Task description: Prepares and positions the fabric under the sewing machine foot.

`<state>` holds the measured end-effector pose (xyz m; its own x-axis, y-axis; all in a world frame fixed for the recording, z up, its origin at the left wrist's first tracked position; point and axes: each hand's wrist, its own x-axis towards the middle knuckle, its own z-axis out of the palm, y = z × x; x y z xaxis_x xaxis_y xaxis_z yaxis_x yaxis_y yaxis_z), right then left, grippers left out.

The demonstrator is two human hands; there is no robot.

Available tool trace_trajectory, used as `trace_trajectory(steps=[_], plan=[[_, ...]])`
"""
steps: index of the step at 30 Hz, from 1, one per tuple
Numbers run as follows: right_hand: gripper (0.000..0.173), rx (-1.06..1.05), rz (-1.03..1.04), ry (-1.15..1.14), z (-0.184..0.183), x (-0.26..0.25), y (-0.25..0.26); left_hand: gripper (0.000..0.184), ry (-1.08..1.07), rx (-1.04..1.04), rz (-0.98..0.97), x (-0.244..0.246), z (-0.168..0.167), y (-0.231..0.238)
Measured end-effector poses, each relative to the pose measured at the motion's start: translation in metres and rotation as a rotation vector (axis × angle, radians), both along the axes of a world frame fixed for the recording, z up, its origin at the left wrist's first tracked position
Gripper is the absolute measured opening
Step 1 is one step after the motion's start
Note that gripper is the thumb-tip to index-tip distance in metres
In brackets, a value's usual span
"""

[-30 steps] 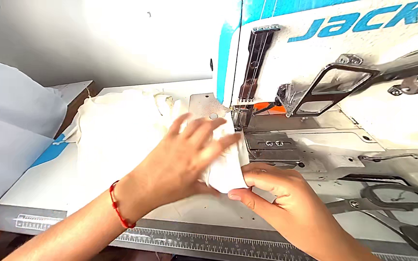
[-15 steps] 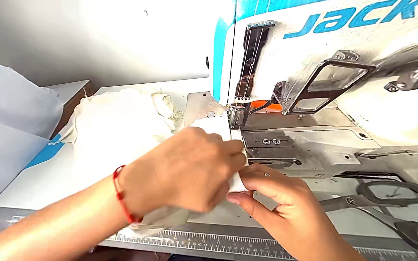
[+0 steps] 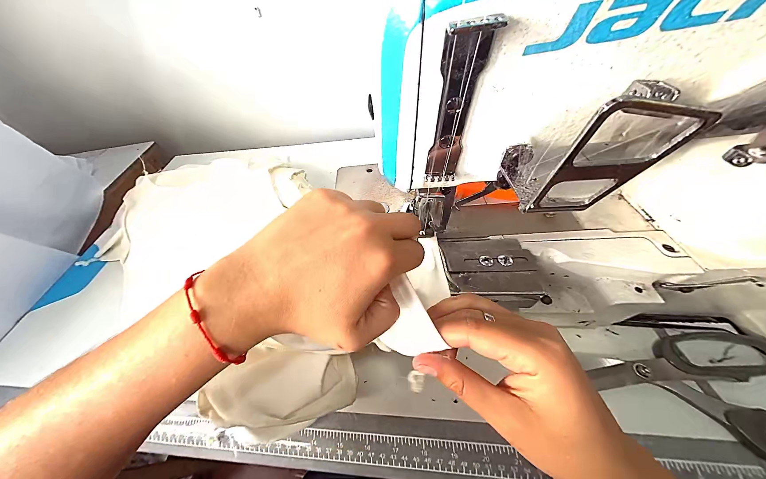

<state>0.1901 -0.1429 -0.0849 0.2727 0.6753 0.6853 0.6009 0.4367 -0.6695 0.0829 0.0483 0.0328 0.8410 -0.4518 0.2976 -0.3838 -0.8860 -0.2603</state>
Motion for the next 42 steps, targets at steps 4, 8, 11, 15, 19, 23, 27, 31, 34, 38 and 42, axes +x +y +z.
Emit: trace_trajectory(steps=[4,8,11,15,19,23,27,31,34,38,42], plan=[[0.023,-0.001,-0.006,-0.002,0.002,0.001,-0.003,0.039,-0.027,-0.034,-0.052,-0.004,0.004,-0.004],[0.016,0.0,0.002,0.192,0.027,0.004,-0.001,0.058,-0.123,-0.102,0.02,-0.003,-0.009,-0.011],[0.009,0.029,-0.085,0.256,0.046,-0.002,-0.001,0.016,-0.187,-0.107,0.158,-0.001,-0.025,-0.018],[0.01,0.011,-0.176,-0.048,0.012,-0.018,-0.017,0.019,-0.305,-0.023,0.227,-0.023,-0.047,-0.03],[0.008,0.031,-0.245,-0.147,-0.011,-0.024,-0.019,0.027,-0.352,0.058,0.251,-0.026,-0.061,-0.032],[0.01,0.068,-0.326,-0.197,-0.004,-0.015,-0.008,0.029,-0.324,0.073,0.277,-0.018,-0.051,-0.028],[0.012,0.085,-0.398,-0.23,0.0,-0.003,0.005,0.028,-0.29,0.104,0.296,-0.006,-0.043,-0.02],[0.014,0.076,-0.475,-0.257,0.001,0.002,0.014,0.027,-0.252,0.122,0.306,0.002,-0.039,-0.012],[0.015,0.041,-0.495,-0.283,0.003,0.003,0.013,0.025,-0.253,0.125,0.325,0.004,-0.04,-0.013],[0.022,-0.12,-0.655,-0.449,0.027,0.03,0.002,0.019,-0.247,0.113,0.342,0.005,-0.042,-0.016],[0.021,-0.406,-0.694,-0.542,0.056,0.08,0.023,0.011,-0.239,0.04,0.34,0.01,-0.043,-0.012]])
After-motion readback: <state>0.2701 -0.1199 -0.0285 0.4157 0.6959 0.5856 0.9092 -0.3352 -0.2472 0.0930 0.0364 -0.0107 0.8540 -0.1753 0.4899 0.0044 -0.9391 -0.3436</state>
